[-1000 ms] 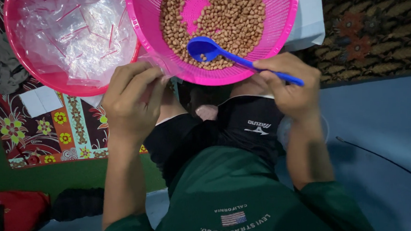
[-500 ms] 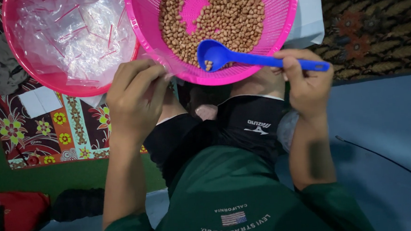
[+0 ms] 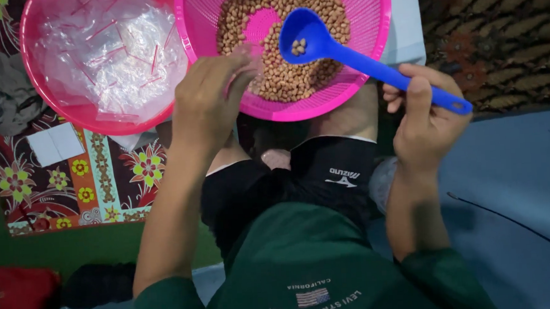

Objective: A person is sitting on the floor, scooping peanuts from a pink basket into small plastic bags using a blue spoon and placing the filled bags into a red basket.

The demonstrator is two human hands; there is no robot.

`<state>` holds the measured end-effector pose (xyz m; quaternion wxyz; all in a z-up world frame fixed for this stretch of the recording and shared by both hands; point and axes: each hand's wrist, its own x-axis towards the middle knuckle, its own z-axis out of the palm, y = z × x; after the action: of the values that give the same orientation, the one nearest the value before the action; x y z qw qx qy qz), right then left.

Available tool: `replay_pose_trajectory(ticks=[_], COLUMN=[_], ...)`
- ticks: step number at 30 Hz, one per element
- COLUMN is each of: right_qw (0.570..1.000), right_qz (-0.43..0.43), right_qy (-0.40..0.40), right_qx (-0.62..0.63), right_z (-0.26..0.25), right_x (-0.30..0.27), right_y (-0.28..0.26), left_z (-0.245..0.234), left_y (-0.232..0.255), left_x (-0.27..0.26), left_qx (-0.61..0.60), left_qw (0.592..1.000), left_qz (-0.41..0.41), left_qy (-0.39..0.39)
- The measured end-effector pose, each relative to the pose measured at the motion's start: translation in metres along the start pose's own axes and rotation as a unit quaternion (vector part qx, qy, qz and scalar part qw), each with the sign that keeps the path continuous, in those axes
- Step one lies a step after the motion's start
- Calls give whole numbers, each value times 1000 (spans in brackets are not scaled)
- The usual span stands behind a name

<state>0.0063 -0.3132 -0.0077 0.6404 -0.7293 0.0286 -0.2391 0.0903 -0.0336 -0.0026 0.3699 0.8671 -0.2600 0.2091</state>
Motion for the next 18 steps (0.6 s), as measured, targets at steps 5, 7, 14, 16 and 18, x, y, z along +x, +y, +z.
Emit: replay_pose_trajectory(ticks=[5, 7, 14, 16, 18], right_qw=[999, 998, 946, 941, 940], right_qz=[-27, -39, -269, -279, -289], right_qy=[35, 45, -91, -104, -94], right_qx=[1, 12, -156, -157, -155], right_z=[8, 12, 22, 20, 16], right_x=[-14, -17, -12, -12, -14], right_y=[-13, -16, -25, -21, -17], left_z=[10, 13, 11, 12, 13], left_y=[1, 0, 4, 1, -1], left_x=[8, 7, 11, 9, 7], left_qx=[-61, -67, -74, -77, -70], left_qw=[993, 988, 991, 992, 993], left_qz=[-87, -116, -92, -80, -83], left_qy=[-55, -73, -61, -50, -54])
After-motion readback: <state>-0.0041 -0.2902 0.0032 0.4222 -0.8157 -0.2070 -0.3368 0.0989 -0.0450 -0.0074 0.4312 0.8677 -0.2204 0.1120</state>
